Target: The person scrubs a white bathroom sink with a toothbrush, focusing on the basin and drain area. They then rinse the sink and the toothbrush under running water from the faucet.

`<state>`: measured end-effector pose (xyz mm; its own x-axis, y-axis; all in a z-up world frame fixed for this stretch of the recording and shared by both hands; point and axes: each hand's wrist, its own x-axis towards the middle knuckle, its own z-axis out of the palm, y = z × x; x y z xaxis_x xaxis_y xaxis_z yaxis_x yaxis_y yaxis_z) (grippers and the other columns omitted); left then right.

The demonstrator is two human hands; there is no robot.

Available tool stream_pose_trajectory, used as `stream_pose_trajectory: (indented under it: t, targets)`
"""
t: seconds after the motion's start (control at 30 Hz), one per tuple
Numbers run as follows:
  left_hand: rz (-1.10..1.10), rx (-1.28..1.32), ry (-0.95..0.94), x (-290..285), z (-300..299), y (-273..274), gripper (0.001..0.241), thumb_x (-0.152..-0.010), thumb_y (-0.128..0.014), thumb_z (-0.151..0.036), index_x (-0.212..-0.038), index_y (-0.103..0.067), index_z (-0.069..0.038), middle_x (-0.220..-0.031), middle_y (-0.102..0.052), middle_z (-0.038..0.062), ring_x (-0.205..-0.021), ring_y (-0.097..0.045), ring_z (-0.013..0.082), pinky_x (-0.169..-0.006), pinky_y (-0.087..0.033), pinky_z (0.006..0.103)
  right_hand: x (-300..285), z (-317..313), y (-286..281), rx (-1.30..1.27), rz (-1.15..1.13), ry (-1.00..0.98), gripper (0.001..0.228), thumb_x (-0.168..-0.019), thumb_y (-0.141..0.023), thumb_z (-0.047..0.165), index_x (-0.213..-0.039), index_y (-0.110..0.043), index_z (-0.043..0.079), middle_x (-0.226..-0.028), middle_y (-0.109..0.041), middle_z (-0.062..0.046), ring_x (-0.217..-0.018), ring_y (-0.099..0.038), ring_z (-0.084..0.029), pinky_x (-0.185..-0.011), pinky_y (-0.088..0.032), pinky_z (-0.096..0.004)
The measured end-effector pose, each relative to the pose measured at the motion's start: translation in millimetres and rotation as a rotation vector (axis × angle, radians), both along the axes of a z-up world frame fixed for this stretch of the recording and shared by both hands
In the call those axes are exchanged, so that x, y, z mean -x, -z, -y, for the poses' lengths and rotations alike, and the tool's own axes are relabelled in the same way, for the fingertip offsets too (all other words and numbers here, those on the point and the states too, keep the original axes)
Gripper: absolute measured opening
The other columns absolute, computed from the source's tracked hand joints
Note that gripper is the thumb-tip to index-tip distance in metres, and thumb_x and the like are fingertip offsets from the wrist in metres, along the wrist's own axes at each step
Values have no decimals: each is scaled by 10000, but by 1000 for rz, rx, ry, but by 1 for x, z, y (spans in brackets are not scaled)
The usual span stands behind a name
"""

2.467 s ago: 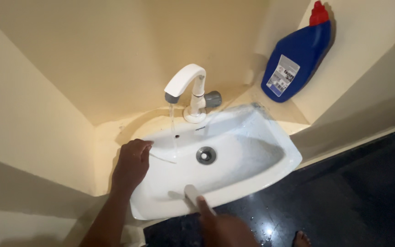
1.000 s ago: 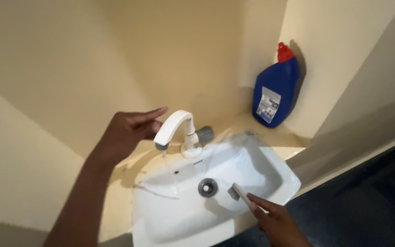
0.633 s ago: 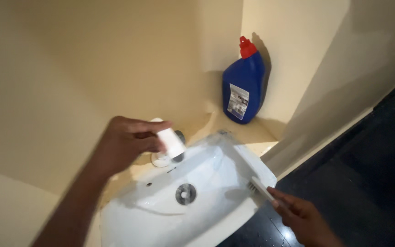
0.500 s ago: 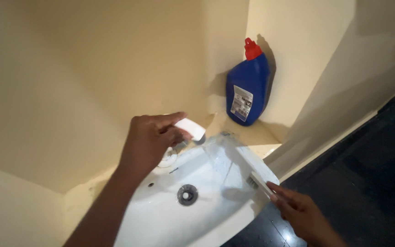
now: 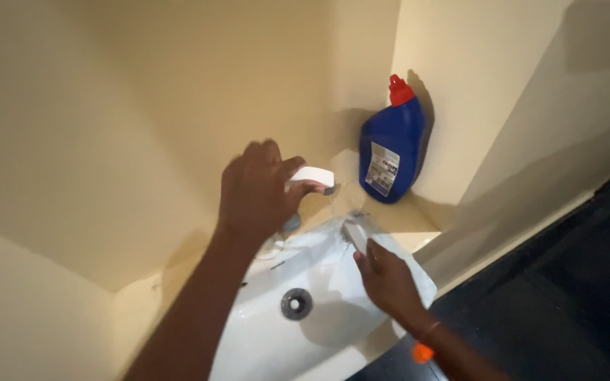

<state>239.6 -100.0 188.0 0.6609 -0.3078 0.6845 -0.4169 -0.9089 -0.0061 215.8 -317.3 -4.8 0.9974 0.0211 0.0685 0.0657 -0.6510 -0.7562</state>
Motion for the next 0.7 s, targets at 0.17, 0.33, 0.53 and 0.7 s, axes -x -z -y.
stream_pose_trajectory:
  t: [0.17,0.33,0.53,0.7]
  targets:
    - [-304,-32,41,-21,-4,-9,461,-778,-744,-566,-996,-805,-164,-894,-719,99,-860,-690,293,-652,-541,452,-9,-45,35,-76,11,161,403,-1048,-502,356,-1029,-641,-22,-823,-688,-198,-780,-677,-370,-745,-517,-490]
    - [-382,-59,-180,-23,16,1,433,-876,-675,-552,-949,-786,-141,-899,-712,78,-866,-711,253,-666,-552,428,-10,-57,37,-147,89,85,362,-983,-534,323,-1105,-576,-16,-778,-663,-183,-760,-655,-370,-733,-507,-480]
    - [-369,-24,-219,-18,18,-3,434,-887,-660,-549,-938,-767,-131,-850,-707,76,-792,-715,259,-614,-536,429,-15,-53,30,-173,-3,171,325,-1006,-518,276,-1026,-584,-41,-811,-653,-217,-774,-652,-395,-760,-511,-492]
    - [-377,-34,-257,-22,23,-1,456,-905,-650,-555,-928,-764,-114,-855,-710,70,-794,-715,250,-623,-544,426,-10,-60,36,-47,-34,173,295,-1028,-485,247,-1084,-614,-13,-914,-702,-217,-861,-700,-383,-811,-532,-482]
